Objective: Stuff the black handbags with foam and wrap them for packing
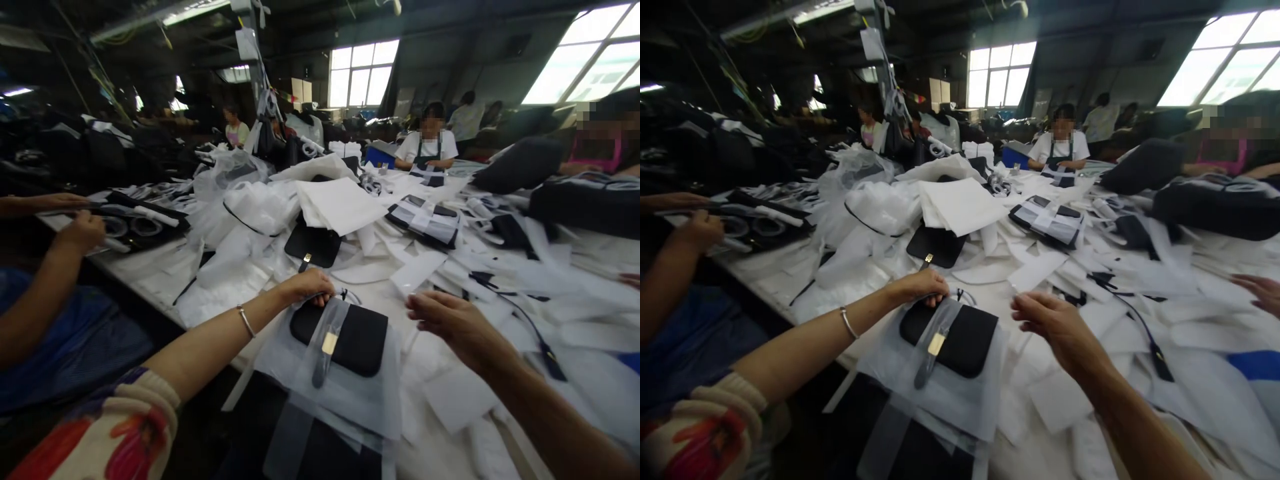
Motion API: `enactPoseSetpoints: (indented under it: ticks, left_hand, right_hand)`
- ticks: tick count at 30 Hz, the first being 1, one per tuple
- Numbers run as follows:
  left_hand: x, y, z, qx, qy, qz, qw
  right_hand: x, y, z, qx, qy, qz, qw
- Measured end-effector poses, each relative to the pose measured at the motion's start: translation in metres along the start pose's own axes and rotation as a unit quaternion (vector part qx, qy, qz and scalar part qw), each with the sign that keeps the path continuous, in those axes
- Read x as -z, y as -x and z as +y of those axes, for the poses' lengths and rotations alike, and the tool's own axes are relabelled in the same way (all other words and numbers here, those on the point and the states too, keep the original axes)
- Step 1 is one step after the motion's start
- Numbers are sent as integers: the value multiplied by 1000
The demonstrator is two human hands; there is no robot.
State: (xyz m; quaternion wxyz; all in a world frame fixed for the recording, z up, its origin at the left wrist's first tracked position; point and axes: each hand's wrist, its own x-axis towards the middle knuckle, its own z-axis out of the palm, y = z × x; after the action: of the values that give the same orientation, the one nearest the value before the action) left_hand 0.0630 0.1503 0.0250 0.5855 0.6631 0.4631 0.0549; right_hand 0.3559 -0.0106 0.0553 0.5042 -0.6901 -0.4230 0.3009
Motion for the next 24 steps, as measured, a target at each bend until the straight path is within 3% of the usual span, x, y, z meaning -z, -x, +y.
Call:
enactPoseSetpoints:
  ticks: [1, 2, 3, 6, 15, 24]
  left_hand:
    - [0, 1, 0, -3, 0, -2, 1000]
    - [-1, 1, 0, -6, 0, -4, 1000]
    - [-1, 2, 1, -9, -1, -5, 1000]
    - [-2, 5, 2, -21, -5, -8, 1000]
    - [-4, 2, -9, -50, 8, -4, 999]
    - [-2, 1, -9, -58, 32, -9, 998]
  right_hand:
    - [-36, 1, -4, -19, -19, -51, 998]
    - [-70, 1, -9, -91, -77, -156, 981]
    - [-98, -2, -14, -148, -123, -209, 959]
    - [-144, -17, -26, -232, -145, -256, 927]
    - [-154, -42, -29, -371, -72, -317, 870]
    - [-162, -47, -27, -390, -22, -349, 852]
